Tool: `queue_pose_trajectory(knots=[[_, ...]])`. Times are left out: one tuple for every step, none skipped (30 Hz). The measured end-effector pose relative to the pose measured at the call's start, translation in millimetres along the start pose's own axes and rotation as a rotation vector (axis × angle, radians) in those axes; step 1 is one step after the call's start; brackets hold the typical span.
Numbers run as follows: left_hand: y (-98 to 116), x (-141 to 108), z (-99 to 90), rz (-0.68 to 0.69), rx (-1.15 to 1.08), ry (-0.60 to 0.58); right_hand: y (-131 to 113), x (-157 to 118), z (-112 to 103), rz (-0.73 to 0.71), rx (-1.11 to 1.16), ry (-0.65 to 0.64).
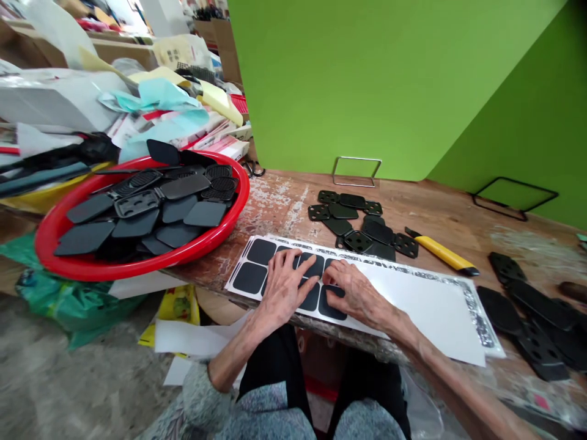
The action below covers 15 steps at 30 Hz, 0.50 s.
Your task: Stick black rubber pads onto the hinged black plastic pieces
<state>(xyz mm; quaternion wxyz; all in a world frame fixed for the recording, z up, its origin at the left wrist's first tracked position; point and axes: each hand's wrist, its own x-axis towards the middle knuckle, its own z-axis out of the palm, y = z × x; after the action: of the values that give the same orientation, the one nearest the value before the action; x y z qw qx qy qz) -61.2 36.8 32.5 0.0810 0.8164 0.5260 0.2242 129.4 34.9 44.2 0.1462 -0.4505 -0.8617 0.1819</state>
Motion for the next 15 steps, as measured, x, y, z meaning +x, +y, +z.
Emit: queue_pose_trajectory(knots=[[0,0,0.3,-0.001,-0.002,-0.002,2,3,-2,-0.012,0.011,-0.01],[-1,0,0.6,0.0,-0.002,-0.003,3,5,-3,-0.023,0.019,-0.018],[-1,-1,0.8,0.002,-0.003,-0.002,3,6,-4,-0.033,0.023,-0.023],[-1,-1,0.9,0.005,-0.002,0.0,3,6,-5,-0.038,0.02,-0.025],[-2,-1,1.0,0.007,-0.001,0.0,1,5,-5,-0.039,0.009,-0.022],[-2,-2,1.0,0.009,0.002,0.0,-2,4,-5,-0.034,-0.011,-0.014],[-2,-2,0.9,0.011,0.007,0.003,-6,2,-4,-0.028,-0.039,-0.005],[-3,-2,0.9,0.013,0.012,0.006,-11,-1,-3,-0.022,-0.074,0.004],[-3,-1,0.8,0.016,0.017,0.009,-16,-4,-1,-0.02,-0.111,0.01],[-4,-1,0.9,0.02,0.024,0.015,-22,-7,-1,-0.023,-0.148,0.013],[-4,0,1.1,0.024,0.031,0.021,-28,-10,-1,-0.028,-0.181,0.017],[-5,1,1.4,0.031,0.035,0.025,-33,-14,-3,-0.036,-0.209,0.021],[-5,1,1.9,0.038,0.04,0.025,-38,-18,-5,-0.046,-0.226,0.021],[-6,1,2.4,0.044,0.045,0.026,-41,-24,-10,-0.054,-0.225,0.016],[-7,1,3.0,0.049,0.05,0.029,-44,-32,-15,-0.054,-0.203,0.014]])
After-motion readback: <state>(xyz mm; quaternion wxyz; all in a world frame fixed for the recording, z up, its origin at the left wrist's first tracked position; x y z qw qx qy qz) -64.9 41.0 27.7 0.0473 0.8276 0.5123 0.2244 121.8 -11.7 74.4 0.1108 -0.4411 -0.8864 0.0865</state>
